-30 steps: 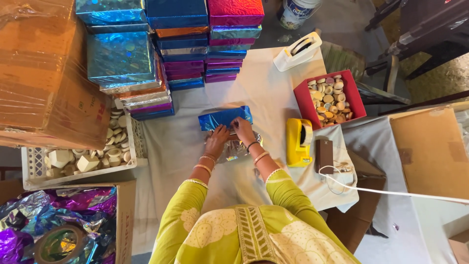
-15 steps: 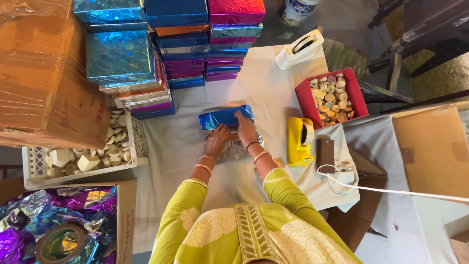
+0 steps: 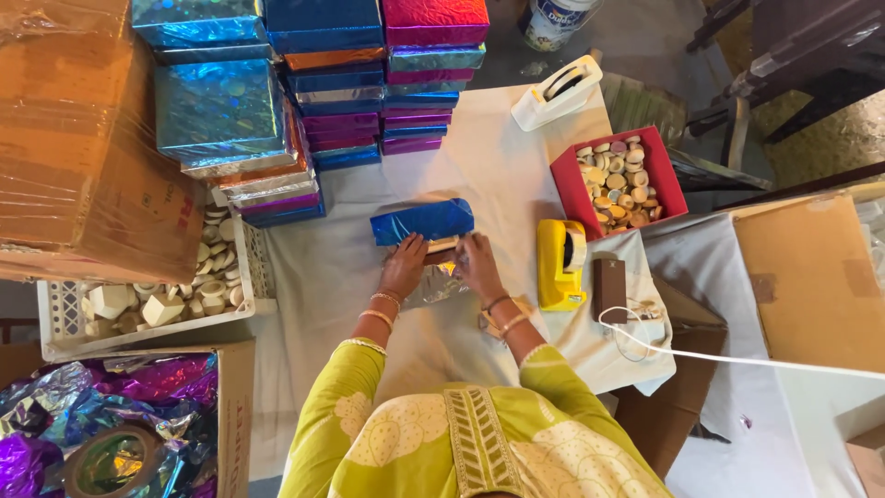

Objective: The person selects a sheet of shiny blue wrapping paper from a box and wraps a small rectangular box. They fold the paper around the box and secure it with tape from a yellow dispenser, then place the wrapped gift on a stack of other wrapped boxes.

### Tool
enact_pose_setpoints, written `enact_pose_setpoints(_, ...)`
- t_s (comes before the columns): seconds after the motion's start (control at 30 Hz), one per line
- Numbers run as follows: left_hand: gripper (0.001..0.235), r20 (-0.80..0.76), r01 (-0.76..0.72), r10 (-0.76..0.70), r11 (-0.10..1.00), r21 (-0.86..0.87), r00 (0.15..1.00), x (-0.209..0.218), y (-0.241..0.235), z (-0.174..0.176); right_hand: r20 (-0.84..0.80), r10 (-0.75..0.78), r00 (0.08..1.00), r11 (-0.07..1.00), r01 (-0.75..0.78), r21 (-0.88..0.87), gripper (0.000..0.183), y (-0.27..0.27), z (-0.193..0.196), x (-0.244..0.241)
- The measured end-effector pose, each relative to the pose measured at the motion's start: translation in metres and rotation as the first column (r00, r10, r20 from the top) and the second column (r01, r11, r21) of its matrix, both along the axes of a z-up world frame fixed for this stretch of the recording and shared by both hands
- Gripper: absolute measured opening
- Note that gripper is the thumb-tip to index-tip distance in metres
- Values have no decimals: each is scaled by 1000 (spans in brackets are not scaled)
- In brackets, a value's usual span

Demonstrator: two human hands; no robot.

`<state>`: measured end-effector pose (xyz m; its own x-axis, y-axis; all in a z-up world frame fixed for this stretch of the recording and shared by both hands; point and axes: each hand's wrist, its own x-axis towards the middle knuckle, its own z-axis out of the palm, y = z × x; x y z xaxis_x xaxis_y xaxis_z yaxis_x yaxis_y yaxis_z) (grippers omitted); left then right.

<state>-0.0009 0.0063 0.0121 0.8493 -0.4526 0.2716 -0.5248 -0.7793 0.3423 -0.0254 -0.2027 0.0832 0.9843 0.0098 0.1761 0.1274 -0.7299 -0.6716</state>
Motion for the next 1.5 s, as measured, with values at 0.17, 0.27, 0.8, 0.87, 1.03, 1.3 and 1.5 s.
enact_pose_setpoints(0.17, 45, -38, 44, -49, 992, -116, 998, 3, 6, 0, 70, 439, 896, 884, -416, -212, 52, -15, 8, -45)
enact_pose_setpoints(0.27, 45, -95, 52, -67, 987, -152, 993, 6, 9, 5, 118, 507, 854, 801, -416, -430, 56, -24, -15, -51)
enact_pose_setpoints(0.8, 50, -253, 102, -168, 961, -256, 953, 24, 25, 32, -7, 372, 928, 916, -368, -159, 12, 6, 13, 68)
enact_pose_setpoints(0.87, 47, -379, 51, -133, 975, -218, 916, 19, 23, 64, 35, 381, 924, 916, -372, -148, 14, 9, 9, 73)
enact_pose_setpoints(1.03, 44, -346, -154, -5, 888, -432, 938, 26, 23, -4, 91, 397, 913, 914, -383, -134, 12, 7, 5, 83)
enact_pose_setpoints(1.3, 34, -273, -409, 305, 652, -639, 912, 28, 42, 4, 25, 331, 943, 944, -331, -11, 14, 10, 14, 84)
enact_pose_setpoints(1.5, 23, -373, -644, 534, 528, -553, 759, 16, 42, 47, 24, 329, 944, 944, -328, -24, 15, 9, 5, 87)
